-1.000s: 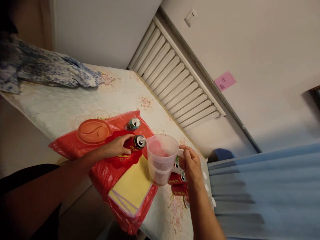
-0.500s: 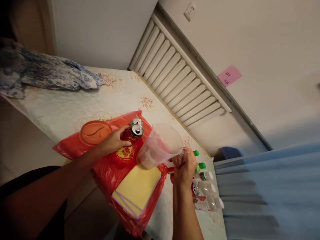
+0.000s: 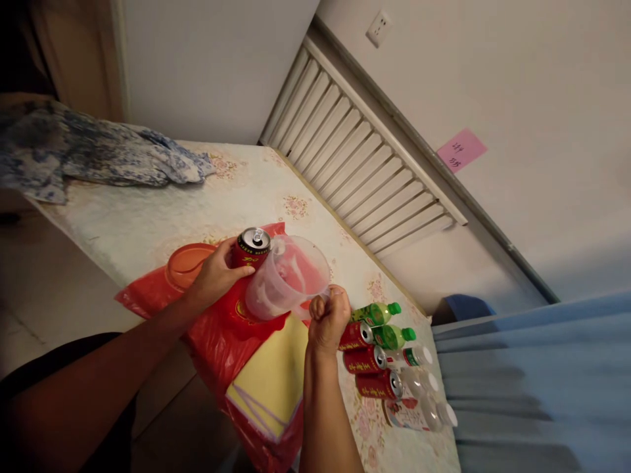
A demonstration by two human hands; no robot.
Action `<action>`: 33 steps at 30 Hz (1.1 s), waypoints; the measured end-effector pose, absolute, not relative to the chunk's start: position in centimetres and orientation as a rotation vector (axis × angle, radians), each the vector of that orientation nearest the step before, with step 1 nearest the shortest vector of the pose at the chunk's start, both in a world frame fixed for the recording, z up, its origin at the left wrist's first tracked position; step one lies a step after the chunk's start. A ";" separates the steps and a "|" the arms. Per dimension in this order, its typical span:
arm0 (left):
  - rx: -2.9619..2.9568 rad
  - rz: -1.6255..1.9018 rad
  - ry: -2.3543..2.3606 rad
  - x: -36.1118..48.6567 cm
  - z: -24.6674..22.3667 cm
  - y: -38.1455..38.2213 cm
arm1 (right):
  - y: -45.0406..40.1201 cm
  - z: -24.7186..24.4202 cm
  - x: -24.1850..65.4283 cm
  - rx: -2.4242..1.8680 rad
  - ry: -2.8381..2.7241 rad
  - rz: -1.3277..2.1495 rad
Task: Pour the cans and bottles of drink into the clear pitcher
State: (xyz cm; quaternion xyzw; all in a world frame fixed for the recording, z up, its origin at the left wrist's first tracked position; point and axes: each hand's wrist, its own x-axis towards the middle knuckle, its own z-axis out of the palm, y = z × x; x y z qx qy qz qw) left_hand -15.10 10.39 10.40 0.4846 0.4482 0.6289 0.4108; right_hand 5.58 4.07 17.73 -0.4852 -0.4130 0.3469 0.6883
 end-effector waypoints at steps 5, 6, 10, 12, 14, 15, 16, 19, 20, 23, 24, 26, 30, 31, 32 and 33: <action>1.194 1.595 1.164 -15.6 10.3 10.3 | 4.3 15.5 5.3 -1.089 -0.933 0.778; 1.196 1.595 1.178 -15.7 10.2 10.3 | 4.3 15.1 5.4 -1.090 -0.939 0.781; 1.202 1.616 1.210 -16.0 9.5 9.9 | 4.2 14.2 5.9 -1.074 -0.938 0.811; 1.193 1.625 1.204 -16.2 9.0 9.5 | 4.0 14.1 6.0 -1.068 -0.933 0.815; 1.175 1.616 1.229 -16.5 8.6 8.7 | 3.7 14.3 5.9 -1.088 -0.964 0.800; 1.166 1.609 1.256 -16.7 8.5 8.3 | 3.6 14.5 5.8 -1.111 -0.990 0.780; 1.157 1.606 1.279 -16.9 8.3 7.7 | 3.4 14.7 5.7 -1.143 -1.021 0.753; 1.169 1.583 1.328 -17.5 8.4 5.6 | 3.0 15.2 5.9 -1.263 -1.119 0.675; 1.176 1.564 1.348 -17.7 8.5 4.8 | 2.9 15.3 6.1 -1.294 -1.132 0.654; 1.185 1.493 1.380 -17.7 9.0 2.2 | 2.2 15.3 7.5 -1.309 -1.045 0.586; 1.184 1.474 1.376 -17.6 9.2 1.4 | 1.7 15.2 8.0 -1.302 -0.991 0.553; 1.188 1.445 1.353 -16.9 9.5 -0.2 | 0.2 15.0 8.9 -1.312 -0.915 0.512; 1.236 1.370 1.266 -14.2 9.7 -2.7 | -4.5 13.8 9.0 -1.341 -1.036 0.718; 1.240 1.340 1.237 -13.3 9.6 -3.3 | -5.7 13.5 8.7 -1.321 -1.084 0.797; 1.242 1.304 1.200 -12.3 9.5 -3.8 | -6.8 13.1 8.5 -1.301 -1.111 0.866; 1.241 1.269 1.158 -11.4 9.3 -4.3 | -7.9 12.8 8.3 -1.283 -1.128 0.922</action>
